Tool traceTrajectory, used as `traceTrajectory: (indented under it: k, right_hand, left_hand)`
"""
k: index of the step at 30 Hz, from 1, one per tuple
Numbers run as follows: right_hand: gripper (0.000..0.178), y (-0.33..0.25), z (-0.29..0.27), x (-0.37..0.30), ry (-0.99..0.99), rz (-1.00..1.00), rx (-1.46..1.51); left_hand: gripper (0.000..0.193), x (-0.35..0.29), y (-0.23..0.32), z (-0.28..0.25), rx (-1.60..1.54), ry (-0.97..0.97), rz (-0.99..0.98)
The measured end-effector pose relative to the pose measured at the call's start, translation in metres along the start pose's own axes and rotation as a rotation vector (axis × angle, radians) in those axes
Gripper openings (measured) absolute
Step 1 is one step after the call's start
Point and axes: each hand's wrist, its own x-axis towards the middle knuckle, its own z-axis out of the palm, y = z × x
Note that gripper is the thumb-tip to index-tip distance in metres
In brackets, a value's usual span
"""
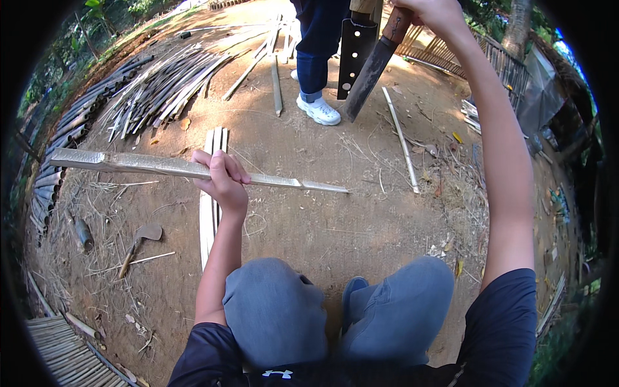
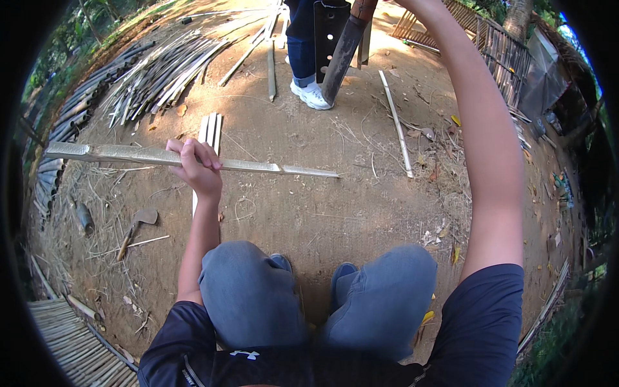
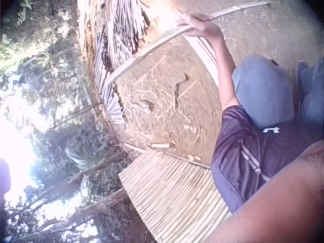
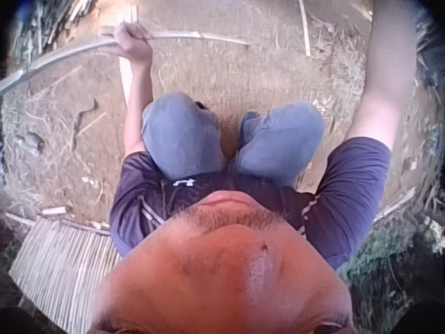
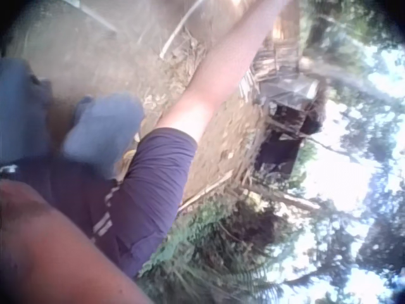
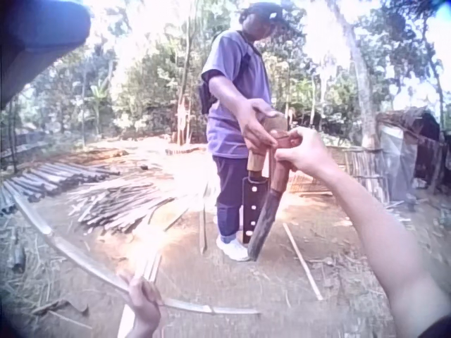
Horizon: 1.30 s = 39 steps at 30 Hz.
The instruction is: The person shaves and splits a long bamboo strip with a knife while sitting on the ground.
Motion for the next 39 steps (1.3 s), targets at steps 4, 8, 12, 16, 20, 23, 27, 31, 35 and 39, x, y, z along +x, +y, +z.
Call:
traceTrajectory:
  k: [4,8,12,16,20,23,27,31,35,39]
  right_hand:
    - [0.033,0.002,-0.017,-0.024,0.019,0.028,-0.163]
    - [0.038,0.02,-0.031,-0.078,-0.153,0.219,-0.275]
    - [0.061,0.137,-0.045,-0.13,-0.27,0.297,-0.366]
    - [0.047,0.192,-0.028,-0.224,-0.285,0.474,-0.356]
    - [0.048,0.25,-0.009,-0.318,-0.169,0.584,-0.402]
    - [0.044,0.278,-0.021,-0.381,-0.097,0.802,-0.258]
    - [0.043,0.261,-0.04,-0.416,-0.244,0.991,-0.115]
    - [0.044,0.24,-0.046,-0.421,-0.783,1.144,-0.267]
    - [0.037,0.236,-0.022,-0.448,-1.167,1.051,-0.517]
    - [0.039,0.236,0.008,-0.475,-1.188,0.947,-0.726]
  left_hand:
    - [0.022,-0.001,-0.003,-0.002,0.01,0.012,0.011]
    - [0.02,0.001,0.0,-0.005,0.019,0.015,0.006]
    - [0.021,-0.001,-0.003,-0.002,0.026,0.009,0.018]
    - [0.021,0.0,-0.006,-0.002,0.017,-0.003,0.047]
    - [0.021,0.002,-0.001,0.002,0.085,0.018,0.022]
    - [0.021,-0.003,-0.006,0.003,0.112,0.028,-0.017]
    - [0.022,0.0,-0.004,0.003,0.126,0.054,-0.003]
    - [0.022,0.002,-0.003,0.001,0.141,0.054,0.015]
    - [0.02,0.002,-0.008,-0.003,0.096,0.029,-0.006]
    - [0.019,0.002,-0.006,-0.004,0.086,0.026,-0.012]
